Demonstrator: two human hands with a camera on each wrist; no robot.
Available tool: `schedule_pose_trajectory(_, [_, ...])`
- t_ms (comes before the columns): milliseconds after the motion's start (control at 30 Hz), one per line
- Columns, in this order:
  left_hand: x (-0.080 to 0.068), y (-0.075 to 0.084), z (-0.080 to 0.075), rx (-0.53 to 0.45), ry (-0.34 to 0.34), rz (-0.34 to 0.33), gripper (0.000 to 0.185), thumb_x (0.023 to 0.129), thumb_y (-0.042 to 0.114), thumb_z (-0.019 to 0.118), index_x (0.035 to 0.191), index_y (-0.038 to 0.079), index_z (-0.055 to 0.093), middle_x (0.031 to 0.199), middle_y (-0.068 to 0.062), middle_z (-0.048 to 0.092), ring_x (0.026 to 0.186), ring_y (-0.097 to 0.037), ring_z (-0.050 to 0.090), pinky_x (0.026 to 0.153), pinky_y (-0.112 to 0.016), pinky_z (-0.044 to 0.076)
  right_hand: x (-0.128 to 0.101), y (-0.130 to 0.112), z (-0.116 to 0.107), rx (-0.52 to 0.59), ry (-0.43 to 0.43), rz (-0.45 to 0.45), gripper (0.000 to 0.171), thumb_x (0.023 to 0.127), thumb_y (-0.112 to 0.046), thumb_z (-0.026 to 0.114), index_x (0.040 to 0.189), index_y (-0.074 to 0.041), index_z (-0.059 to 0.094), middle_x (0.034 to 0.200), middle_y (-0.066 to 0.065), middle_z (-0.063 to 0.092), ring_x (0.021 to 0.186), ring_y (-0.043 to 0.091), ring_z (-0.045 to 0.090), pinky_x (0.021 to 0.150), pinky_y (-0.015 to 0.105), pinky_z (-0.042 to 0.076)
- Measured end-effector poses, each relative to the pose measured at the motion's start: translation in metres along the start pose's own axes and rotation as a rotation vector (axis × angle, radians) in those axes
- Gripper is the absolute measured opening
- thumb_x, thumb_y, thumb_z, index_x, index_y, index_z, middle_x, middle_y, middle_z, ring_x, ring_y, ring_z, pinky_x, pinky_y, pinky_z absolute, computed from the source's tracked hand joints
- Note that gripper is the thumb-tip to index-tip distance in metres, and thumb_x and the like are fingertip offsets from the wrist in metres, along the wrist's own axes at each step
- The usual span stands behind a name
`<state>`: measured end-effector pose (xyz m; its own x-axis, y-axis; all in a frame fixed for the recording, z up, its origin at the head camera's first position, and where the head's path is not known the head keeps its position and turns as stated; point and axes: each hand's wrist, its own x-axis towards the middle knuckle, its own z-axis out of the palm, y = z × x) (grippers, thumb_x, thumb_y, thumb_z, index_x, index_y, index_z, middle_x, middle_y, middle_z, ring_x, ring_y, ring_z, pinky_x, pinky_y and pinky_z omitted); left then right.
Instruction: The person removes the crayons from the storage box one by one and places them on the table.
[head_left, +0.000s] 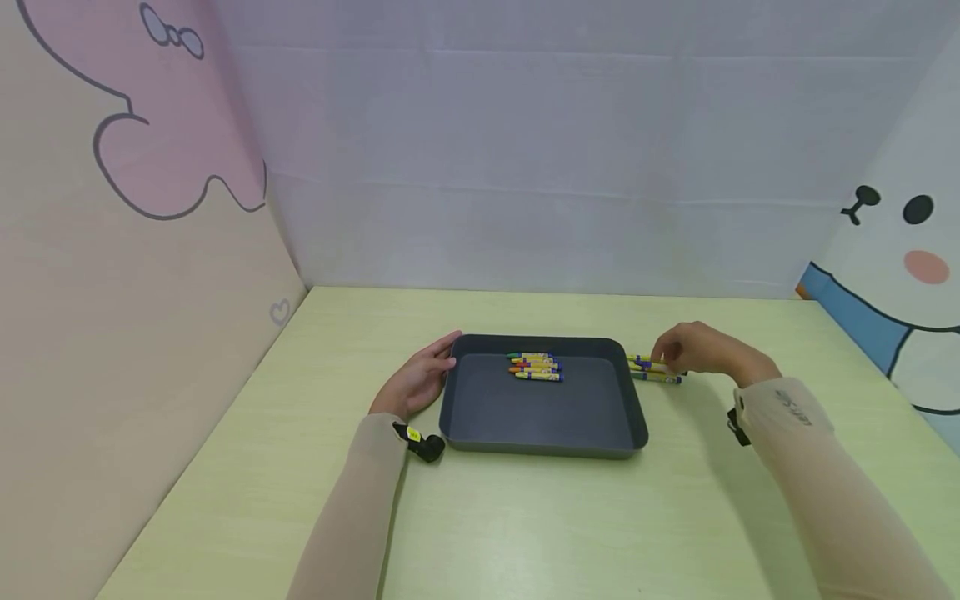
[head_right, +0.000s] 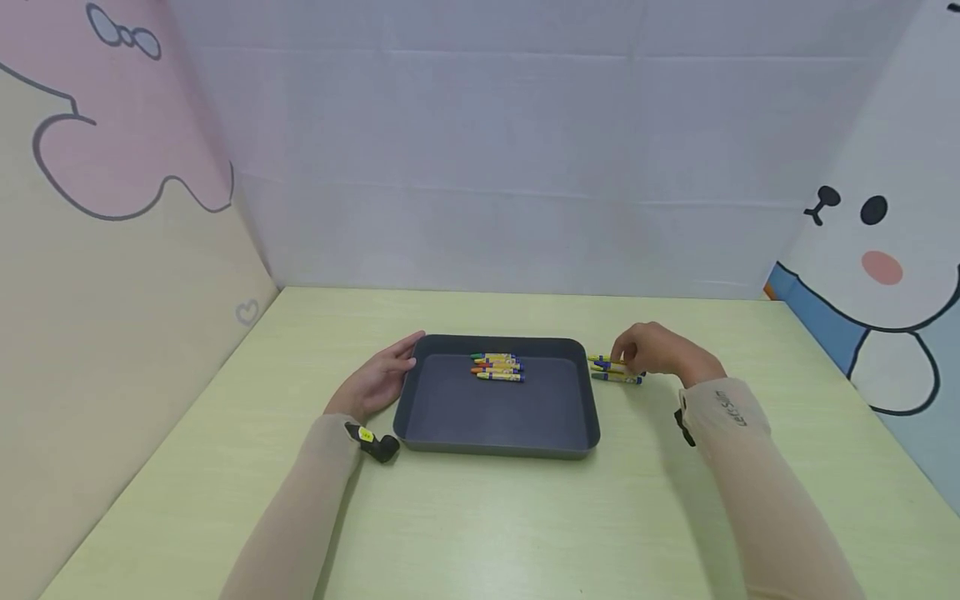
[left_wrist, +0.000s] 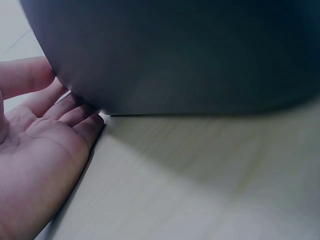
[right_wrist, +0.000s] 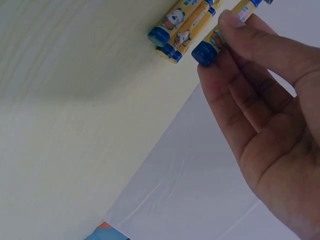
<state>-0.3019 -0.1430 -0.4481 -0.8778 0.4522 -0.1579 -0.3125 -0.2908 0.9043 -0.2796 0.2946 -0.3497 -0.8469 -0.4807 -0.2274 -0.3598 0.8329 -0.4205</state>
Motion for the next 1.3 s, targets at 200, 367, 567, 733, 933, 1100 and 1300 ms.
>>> schedule_pose_trajectory(200, [0.002,0.000,-0.001,-0.004,-0.017,0.014,0.063,0.098,-0.010,0.034,0.155,0.012,0.018,0.163,0.000,0.003,0.146,-0.015,0.012,0.105,-0.022,0.032,-0.001,0.002,0.005,0.022,-0.010,0.005,0.021,0.084,0.005,0.065,0.104,0.001,0.069,0.089,0.008,0.066,0.078,0.015,0.058,0.068,0.034,0.050])
schedule_pose_trajectory(367, [0.002,-0.001,-0.002,-0.004,-0.022,0.013,0.063,0.098,-0.010,0.034,0.155,0.012,0.018,0.163,0.000,0.002,0.147,-0.014,0.011,0.105,-0.021,0.032,0.000,0.005,0.009,0.040,-0.025,0.017,0.022,0.083,0.006,0.067,0.103,0.000,0.070,0.089,0.008,0.066,0.077,0.015,0.057,0.067,0.033,0.049])
schedule_pose_trajectory(567, [0.002,-0.001,-0.001,-0.002,0.000,-0.002,0.063,0.098,-0.009,0.036,0.155,0.013,0.019,0.163,0.001,0.003,0.146,-0.012,0.010,0.106,-0.022,0.029,0.002,0.008,0.014,0.051,-0.035,0.013,0.022,0.082,0.008,0.066,0.101,0.000,0.071,0.089,0.007,0.066,0.077,0.015,0.056,0.067,0.032,0.049])
schedule_pose_trajectory(733, [0.001,0.000,-0.001,-0.010,0.011,-0.014,0.063,0.098,-0.008,0.037,0.155,0.014,0.021,0.163,0.003,0.004,0.146,-0.011,0.011,0.105,-0.021,0.030,0.002,0.009,0.017,0.032,-0.027,0.009,0.022,0.080,0.008,0.069,0.100,0.000,0.071,0.088,0.005,0.066,0.077,0.014,0.055,0.068,0.032,0.049])
schedule_pose_trajectory(933, [0.001,-0.001,-0.002,-0.010,0.002,-0.006,0.062,0.098,-0.008,0.036,0.155,0.014,0.021,0.163,0.002,0.005,0.146,-0.012,0.013,0.098,-0.017,0.036,0.003,0.011,0.017,0.023,-0.027,0.014,0.023,0.077,0.006,0.073,0.099,0.000,0.070,0.087,0.005,0.065,0.077,0.015,0.054,0.068,0.033,0.049])
schedule_pose_trajectory(1100, [0.001,-0.001,-0.002,-0.013,0.000,0.004,0.062,0.098,-0.009,0.037,0.154,0.013,0.022,0.163,0.002,0.005,0.145,-0.012,0.013,0.096,-0.016,0.038,0.003,0.012,0.018,0.027,-0.030,0.036,0.023,0.076,0.004,0.074,0.099,0.000,0.070,0.087,0.006,0.065,0.077,0.015,0.055,0.068,0.033,0.049])
schedule_pose_trajectory(1300, [0.001,-0.001,-0.001,-0.018,0.002,0.004,0.062,0.098,-0.009,0.036,0.154,0.014,0.023,0.163,0.001,0.005,0.143,-0.013,0.017,0.093,-0.016,0.040,0.003,0.012,0.021,0.038,-0.021,0.044,0.022,0.077,0.005,0.074,0.098,0.001,0.069,0.086,0.007,0.064,0.077,0.016,0.054,0.067,0.032,0.048])
